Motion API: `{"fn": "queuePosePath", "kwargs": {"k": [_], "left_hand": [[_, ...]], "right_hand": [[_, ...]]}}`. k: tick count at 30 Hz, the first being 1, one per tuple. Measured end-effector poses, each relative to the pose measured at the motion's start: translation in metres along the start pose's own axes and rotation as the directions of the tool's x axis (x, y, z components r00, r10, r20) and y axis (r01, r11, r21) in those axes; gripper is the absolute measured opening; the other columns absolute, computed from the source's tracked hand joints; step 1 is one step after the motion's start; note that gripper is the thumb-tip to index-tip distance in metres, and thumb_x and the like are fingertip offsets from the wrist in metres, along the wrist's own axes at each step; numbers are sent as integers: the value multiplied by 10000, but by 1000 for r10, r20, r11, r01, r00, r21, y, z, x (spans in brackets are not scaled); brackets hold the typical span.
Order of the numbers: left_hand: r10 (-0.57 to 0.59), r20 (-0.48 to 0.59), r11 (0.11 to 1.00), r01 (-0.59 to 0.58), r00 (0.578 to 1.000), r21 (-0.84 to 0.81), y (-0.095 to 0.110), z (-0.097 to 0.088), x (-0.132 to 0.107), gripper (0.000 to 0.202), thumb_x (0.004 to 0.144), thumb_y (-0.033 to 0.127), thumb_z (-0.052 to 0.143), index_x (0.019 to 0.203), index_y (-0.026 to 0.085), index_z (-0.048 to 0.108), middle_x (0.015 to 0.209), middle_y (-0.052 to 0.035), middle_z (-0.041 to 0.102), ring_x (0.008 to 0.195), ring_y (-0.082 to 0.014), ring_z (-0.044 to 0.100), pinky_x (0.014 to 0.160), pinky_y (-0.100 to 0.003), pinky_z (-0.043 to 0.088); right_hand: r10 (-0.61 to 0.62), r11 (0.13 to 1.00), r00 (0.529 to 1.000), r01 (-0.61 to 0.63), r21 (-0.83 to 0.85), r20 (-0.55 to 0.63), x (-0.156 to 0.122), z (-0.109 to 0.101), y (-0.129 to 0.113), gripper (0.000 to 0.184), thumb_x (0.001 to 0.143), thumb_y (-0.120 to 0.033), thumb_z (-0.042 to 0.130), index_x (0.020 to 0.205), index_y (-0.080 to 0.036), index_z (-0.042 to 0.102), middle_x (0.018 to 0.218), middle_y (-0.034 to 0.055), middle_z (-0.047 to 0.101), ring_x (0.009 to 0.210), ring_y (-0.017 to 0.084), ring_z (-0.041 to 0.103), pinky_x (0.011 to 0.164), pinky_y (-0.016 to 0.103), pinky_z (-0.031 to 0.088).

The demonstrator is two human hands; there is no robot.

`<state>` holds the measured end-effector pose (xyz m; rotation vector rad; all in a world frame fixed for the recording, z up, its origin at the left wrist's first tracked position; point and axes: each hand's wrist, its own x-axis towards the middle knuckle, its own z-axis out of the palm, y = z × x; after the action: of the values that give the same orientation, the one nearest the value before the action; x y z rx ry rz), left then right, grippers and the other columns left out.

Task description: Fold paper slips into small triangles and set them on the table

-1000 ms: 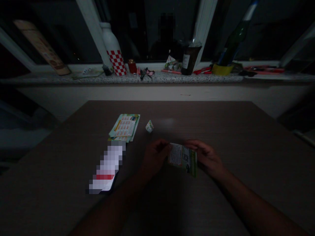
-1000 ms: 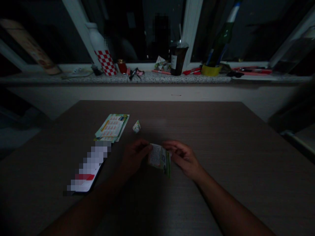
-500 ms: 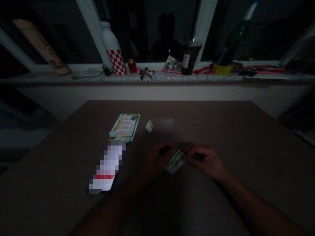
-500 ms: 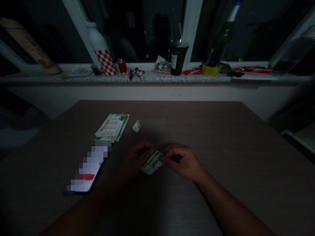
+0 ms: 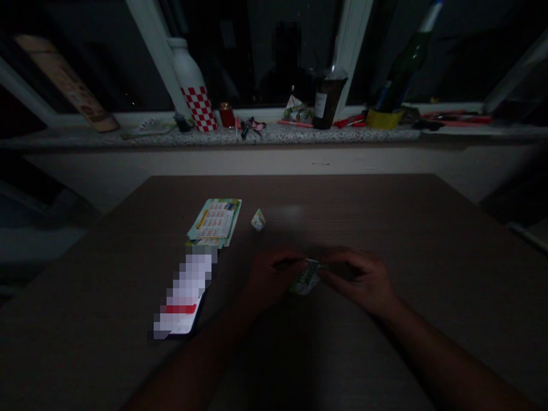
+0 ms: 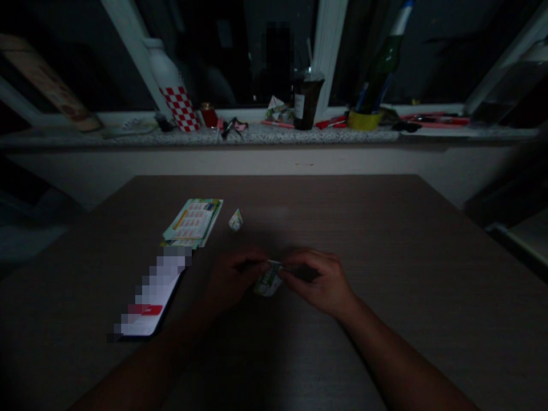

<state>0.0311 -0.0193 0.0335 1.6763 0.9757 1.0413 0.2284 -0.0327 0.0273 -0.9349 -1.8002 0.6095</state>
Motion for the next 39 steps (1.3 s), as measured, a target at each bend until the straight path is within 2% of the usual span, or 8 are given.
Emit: {"fn": "queuePosePath", "kwargs": {"k": [3,6,9,20,29,34,39], "left_hand": [[-4,-100,1000,4,995,-6,0,1,-2,104,778,265,636,779,166,668,774,-20,644,735,-143,595,669,-247,463],[-13,-143,1000,13,990,2,0,2,-3,123,781,283,631,795,166,669,773,-21,646,728,-144,594,657,-248,468],[3,-163,999,4,987,38,0,2,-4,125,785,283,625,788,164,662,776,-23,645,722,-143,590,657,-250,467],[172,-158,975,-146,972,165,1,4,-6,113,829,259,582,814,181,661,818,-29,657,767,-144,599,698,-256,465],[214,-158,962,-179,964,208,0,4,-8,101,817,268,596,835,190,658,832,-39,663,785,-152,606,723,-281,478],[207,-159,952,-161,965,260,-1,3,-9,109,825,276,588,844,196,659,834,-30,663,783,-147,607,724,-275,474],[222,-125,951,-186,967,247,-1,2,-9,111,837,255,567,857,192,656,846,-26,661,786,-143,600,713,-266,464]], "right_hand": [[146,989,986,-142,50,-83,-3,5,2,232,719,-242,722,945,-213,682,821,40,737,703,177,691,651,276,566],[215,969,976,-208,132,-38,-3,9,3,155,736,-271,709,878,-210,713,813,41,743,708,187,695,663,294,576],[240,956,970,-228,185,-41,-2,11,2,126,737,-271,711,848,-214,729,816,42,744,715,188,696,678,304,579],[199,955,977,-177,237,-72,2,9,-2,67,729,-208,714,787,-226,742,813,34,740,727,175,690,681,300,584],[172,960,982,-150,236,-75,2,9,-3,71,736,-210,705,791,-232,744,812,41,743,729,184,696,679,306,587],[168,963,984,-149,226,-66,2,9,-3,90,739,-204,702,813,-232,745,827,45,743,739,188,696,680,307,584],[171,965,981,-149,215,-88,1,10,-1,86,732,-194,709,798,-237,743,823,38,741,741,185,694,689,308,583]]}}
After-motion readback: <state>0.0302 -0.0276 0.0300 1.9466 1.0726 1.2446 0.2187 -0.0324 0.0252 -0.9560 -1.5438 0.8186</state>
